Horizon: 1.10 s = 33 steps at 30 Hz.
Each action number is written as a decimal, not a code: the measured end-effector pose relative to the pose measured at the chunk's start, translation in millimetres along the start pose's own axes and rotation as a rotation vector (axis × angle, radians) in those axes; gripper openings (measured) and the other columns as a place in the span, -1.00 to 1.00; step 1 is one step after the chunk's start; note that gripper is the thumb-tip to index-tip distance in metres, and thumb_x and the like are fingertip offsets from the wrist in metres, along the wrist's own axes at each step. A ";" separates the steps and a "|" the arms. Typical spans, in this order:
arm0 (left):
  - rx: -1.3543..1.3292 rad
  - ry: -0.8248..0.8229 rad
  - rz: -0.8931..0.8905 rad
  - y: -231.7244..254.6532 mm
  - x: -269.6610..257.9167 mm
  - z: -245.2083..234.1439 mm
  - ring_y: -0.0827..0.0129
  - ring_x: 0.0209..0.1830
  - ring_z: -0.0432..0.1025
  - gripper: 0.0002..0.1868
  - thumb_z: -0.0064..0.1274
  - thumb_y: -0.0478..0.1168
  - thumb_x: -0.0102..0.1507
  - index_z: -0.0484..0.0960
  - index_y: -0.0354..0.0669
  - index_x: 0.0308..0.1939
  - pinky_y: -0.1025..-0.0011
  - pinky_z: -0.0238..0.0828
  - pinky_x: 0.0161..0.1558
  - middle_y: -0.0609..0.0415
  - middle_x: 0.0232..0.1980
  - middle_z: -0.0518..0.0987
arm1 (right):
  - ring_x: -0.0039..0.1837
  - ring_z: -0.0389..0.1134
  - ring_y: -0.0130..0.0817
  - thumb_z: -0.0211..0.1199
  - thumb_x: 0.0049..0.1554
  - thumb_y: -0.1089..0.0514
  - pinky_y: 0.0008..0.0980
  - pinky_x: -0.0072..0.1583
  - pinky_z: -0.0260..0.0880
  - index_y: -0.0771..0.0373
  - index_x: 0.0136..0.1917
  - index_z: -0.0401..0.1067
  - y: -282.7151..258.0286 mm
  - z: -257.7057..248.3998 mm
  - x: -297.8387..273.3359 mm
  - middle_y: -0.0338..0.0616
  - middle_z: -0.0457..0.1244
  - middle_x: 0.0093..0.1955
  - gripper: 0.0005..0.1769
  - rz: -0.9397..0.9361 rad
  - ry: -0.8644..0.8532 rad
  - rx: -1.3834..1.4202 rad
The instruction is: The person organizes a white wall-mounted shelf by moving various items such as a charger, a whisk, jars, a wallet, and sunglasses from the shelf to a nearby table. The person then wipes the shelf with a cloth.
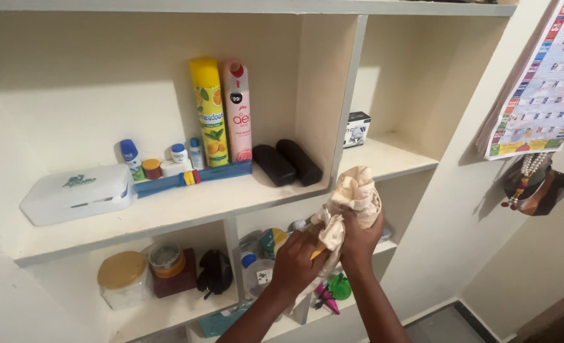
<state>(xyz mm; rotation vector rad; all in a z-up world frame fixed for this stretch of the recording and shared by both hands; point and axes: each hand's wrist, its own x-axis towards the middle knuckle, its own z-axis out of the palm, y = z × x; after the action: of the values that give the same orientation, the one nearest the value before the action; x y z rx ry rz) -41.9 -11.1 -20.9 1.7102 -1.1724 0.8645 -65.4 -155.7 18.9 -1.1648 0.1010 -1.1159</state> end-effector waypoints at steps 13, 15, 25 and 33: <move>0.013 -0.039 -0.122 6.8 -3.0 10.7 0.12 -0.19 0.51 -0.43 0.28 -0.10 0.24 0.53 -0.37 0.22 0.20 0.47 -0.19 -0.10 -0.17 0.64 | 0.15 0.38 -0.27 0.09 0.33 -0.16 -0.23 0.15 0.46 0.32 0.43 0.19 -22.5 -52.1 50.9 -0.06 0.25 0.22 -0.39 0.002 0.142 0.391; -0.028 -0.014 -0.205 9.7 1.8 19.1 0.12 -0.21 0.51 -0.41 0.30 -0.12 0.21 0.53 -0.39 0.23 0.19 0.47 -0.20 -0.10 -0.20 0.64 | 0.24 0.41 -0.24 0.02 0.18 -0.25 -0.23 0.25 0.49 0.20 0.46 0.13 -29.7 -58.9 45.4 -0.09 0.26 0.31 -0.27 0.120 -0.057 0.697; -0.021 0.053 -0.101 36.6 17.1 93.4 0.02 -0.07 0.55 -0.60 0.24 -0.16 0.27 0.55 -0.26 0.11 0.16 0.51 -0.07 -0.11 -0.10 0.62 | 0.23 0.32 -0.24 0.21 0.28 -0.08 -0.22 0.22 0.39 0.37 0.46 0.22 7.7 -77.6 78.3 0.01 0.26 0.29 -0.35 0.098 -0.006 -0.052; -0.265 0.122 -0.404 55.8 40.3 129.7 0.18 -0.14 0.65 -0.41 0.21 -0.04 0.29 0.53 -0.39 0.27 0.25 0.57 -0.11 -0.13 -0.10 0.71 | 0.53 0.20 -0.21 0.00 0.36 -0.37 -0.12 0.57 0.14 0.09 0.67 0.04 20.9 -151.5 156.9 -0.19 0.18 0.54 -0.20 0.316 -0.376 1.011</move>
<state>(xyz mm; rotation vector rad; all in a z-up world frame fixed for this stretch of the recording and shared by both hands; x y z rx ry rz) -72.9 -154.6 -20.3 1.5751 -0.7816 0.5302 -62.2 -374.4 6.1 -0.3947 -0.5066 -0.5093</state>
